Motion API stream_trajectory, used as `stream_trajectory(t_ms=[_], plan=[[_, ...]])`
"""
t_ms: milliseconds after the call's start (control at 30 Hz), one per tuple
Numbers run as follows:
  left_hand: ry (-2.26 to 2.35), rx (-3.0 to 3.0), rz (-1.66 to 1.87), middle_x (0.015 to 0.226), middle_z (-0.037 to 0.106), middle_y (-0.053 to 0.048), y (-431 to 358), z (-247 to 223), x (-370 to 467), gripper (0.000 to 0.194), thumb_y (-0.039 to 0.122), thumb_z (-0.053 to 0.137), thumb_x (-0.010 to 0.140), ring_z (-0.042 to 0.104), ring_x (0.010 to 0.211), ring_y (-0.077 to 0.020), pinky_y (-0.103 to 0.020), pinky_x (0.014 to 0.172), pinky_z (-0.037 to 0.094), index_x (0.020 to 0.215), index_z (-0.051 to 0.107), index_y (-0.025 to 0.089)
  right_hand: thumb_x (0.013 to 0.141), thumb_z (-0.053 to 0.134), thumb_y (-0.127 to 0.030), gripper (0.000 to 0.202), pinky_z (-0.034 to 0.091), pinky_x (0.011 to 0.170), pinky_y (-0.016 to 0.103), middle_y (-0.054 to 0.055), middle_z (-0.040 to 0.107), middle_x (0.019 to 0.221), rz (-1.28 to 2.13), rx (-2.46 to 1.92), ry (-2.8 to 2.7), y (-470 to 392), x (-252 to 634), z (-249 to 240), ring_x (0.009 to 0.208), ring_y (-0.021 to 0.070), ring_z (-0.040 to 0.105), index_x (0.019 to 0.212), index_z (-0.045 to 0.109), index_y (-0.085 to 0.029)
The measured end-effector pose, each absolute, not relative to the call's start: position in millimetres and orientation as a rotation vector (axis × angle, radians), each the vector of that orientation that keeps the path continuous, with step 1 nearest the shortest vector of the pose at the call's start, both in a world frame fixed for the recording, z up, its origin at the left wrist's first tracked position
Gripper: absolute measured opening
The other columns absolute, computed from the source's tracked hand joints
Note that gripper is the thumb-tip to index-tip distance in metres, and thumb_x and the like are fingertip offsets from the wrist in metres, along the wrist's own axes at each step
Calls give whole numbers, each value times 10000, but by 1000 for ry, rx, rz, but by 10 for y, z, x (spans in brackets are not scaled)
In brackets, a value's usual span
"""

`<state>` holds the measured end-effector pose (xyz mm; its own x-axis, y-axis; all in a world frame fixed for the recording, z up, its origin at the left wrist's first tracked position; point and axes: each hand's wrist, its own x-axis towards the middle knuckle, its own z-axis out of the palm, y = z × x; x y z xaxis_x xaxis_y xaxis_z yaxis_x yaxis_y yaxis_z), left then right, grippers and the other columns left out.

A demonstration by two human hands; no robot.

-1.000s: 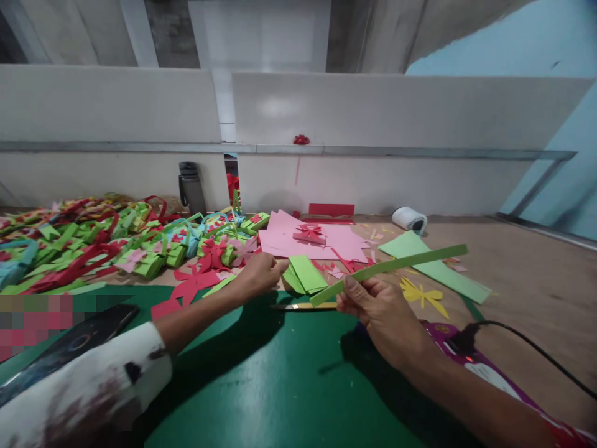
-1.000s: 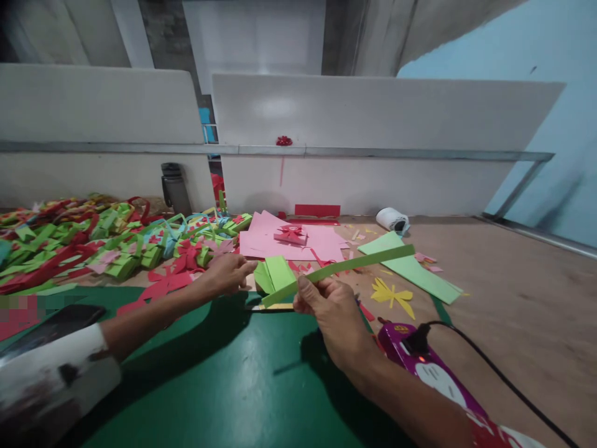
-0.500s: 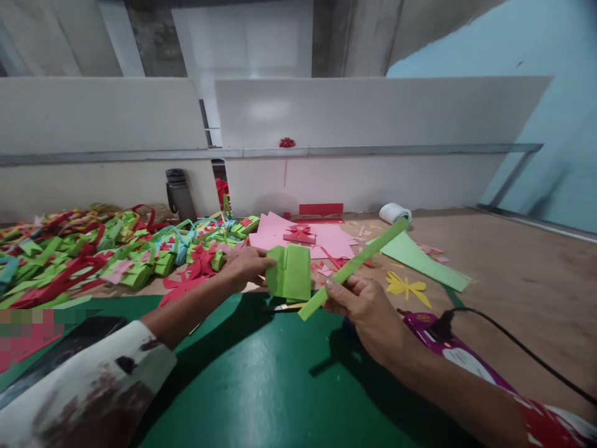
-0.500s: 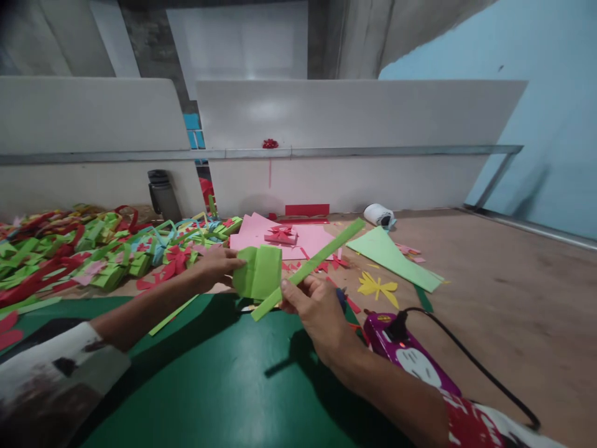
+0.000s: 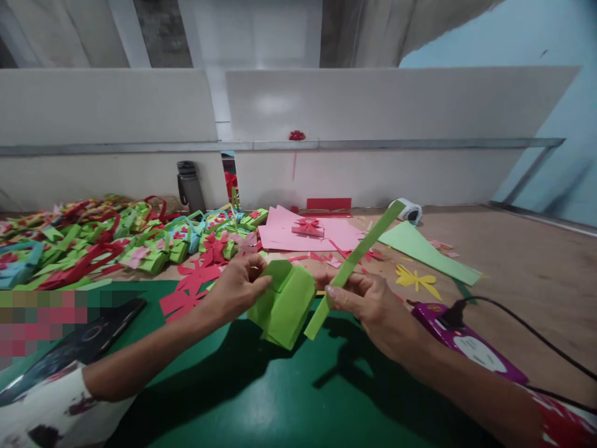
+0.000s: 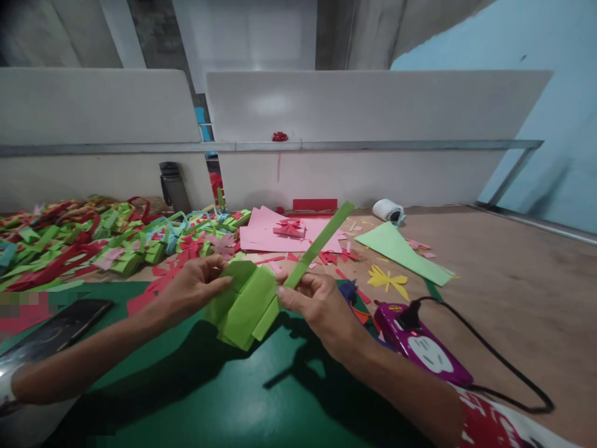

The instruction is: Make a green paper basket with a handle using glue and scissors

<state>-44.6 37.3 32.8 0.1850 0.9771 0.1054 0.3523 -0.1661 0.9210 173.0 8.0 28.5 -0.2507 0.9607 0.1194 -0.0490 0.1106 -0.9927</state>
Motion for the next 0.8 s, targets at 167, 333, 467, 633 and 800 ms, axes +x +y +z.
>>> stream_trajectory(t_ms=[167, 333, 467, 633, 800], plan=[[1214, 1916, 1002, 618, 497, 27, 210, 342, -415, 114, 227, 490, 765, 445, 552, -93, -205, 501, 346, 673, 495, 160, 718, 697, -345, 215, 479, 861, 321, 29, 710, 1009, 1152, -1092, -1523, 56, 1718, 356, 985, 213, 623, 909, 718, -249], [1210, 1897, 1038, 625, 482, 27, 197, 296, -408, 124, 229, 481, 787, 428, 549, -89, -198, 486, 343, 684, 483, 161, 734, 666, -340, 179, 513, 773, 313, 30, 730, 926, 1126, -1190, -1617, 65, 1745, 361, 857, 200, 663, 870, 727, -239], [1227, 1919, 1067, 652, 509, 24, 234, 231, -402, 83, 202, 480, 799, 474, 572, -98, -202, 505, 385, 723, 487, 169, 763, 624, -362, 186, 508, 637, 276, 19, 724, 765, 1021, -1235, -1727, 42, 1750, 331, 703, 183, 658, 811, 722, -212], [1383, 2260, 1528, 890, 608, -36, 81, 351, -403, 186, 138, 550, 768, 567, 758, -136, -241, 661, 456, 952, 540, 168, 791, 575, -341, 284, 388, 457, 247, -3, 579, 522, 320, -1315, -1905, 31, 1754, 281, 481, 134, 518, 565, 605, -171], [1110, 2419, 1286, 739, 666, 14, -200, 395, -298, 138, 99, 516, 810, 587, 592, -79, -168, 585, 461, 882, 600, 180, 816, 547, -335, 332, 378, 449, 255, 4, 546, 484, 42, -1261, -1970, 32, 1754, 207, 440, 127, 489, 530, 571, -168]])
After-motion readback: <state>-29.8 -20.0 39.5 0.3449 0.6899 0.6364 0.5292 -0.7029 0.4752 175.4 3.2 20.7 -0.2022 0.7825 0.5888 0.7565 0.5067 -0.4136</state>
